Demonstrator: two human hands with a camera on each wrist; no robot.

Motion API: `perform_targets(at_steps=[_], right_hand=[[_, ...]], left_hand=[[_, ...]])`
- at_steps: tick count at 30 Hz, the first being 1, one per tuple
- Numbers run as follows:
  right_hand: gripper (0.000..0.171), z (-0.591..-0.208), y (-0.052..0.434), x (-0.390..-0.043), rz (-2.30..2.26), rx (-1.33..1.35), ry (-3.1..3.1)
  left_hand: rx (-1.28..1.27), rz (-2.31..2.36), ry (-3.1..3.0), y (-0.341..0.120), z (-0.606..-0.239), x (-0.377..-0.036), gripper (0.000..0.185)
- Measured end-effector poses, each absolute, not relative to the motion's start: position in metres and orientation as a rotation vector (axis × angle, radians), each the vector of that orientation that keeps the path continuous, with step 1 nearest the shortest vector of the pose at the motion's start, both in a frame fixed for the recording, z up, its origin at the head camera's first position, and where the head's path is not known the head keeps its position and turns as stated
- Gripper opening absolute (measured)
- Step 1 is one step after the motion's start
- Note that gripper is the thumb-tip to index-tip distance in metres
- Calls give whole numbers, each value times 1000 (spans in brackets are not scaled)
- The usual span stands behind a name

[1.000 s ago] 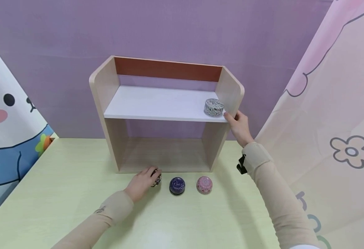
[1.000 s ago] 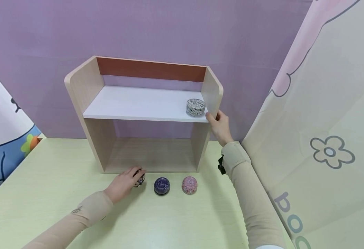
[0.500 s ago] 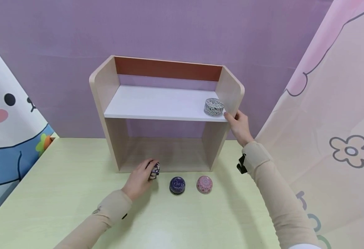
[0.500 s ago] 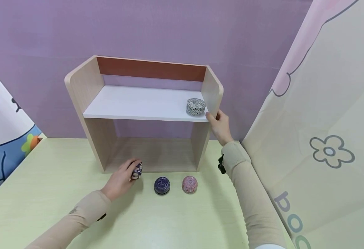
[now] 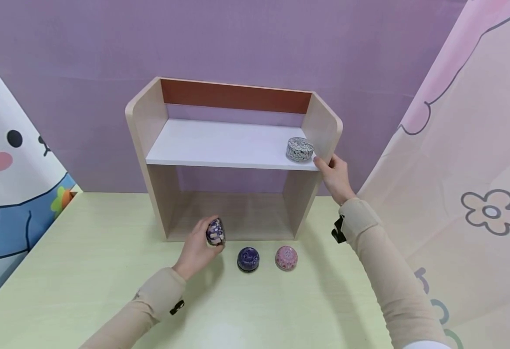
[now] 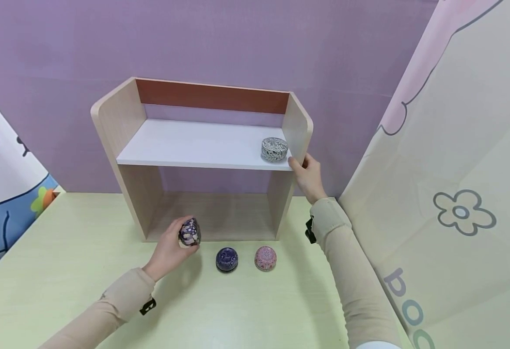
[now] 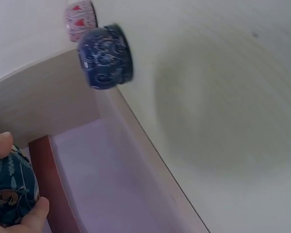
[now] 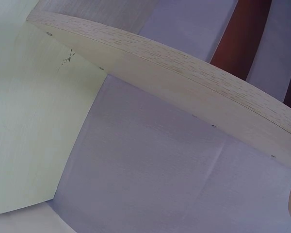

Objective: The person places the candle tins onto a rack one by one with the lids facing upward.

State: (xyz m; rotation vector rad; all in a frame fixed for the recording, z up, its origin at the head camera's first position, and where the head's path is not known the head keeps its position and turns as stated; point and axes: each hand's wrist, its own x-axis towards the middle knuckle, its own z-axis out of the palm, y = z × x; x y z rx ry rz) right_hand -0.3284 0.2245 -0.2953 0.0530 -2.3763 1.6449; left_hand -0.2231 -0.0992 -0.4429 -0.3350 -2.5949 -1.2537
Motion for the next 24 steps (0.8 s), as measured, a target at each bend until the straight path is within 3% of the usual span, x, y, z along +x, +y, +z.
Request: perform_targets(at_steps=[11,24], right_hand=[[49,-296,225,-328,1648,71,-2370],[49,-295,224,-327,1639,51,-2380]], left_hand=[[-166,-1918,-2433,-96,-443,-220,79],[-191,-1930,-2400,-95,-447,-215,75]])
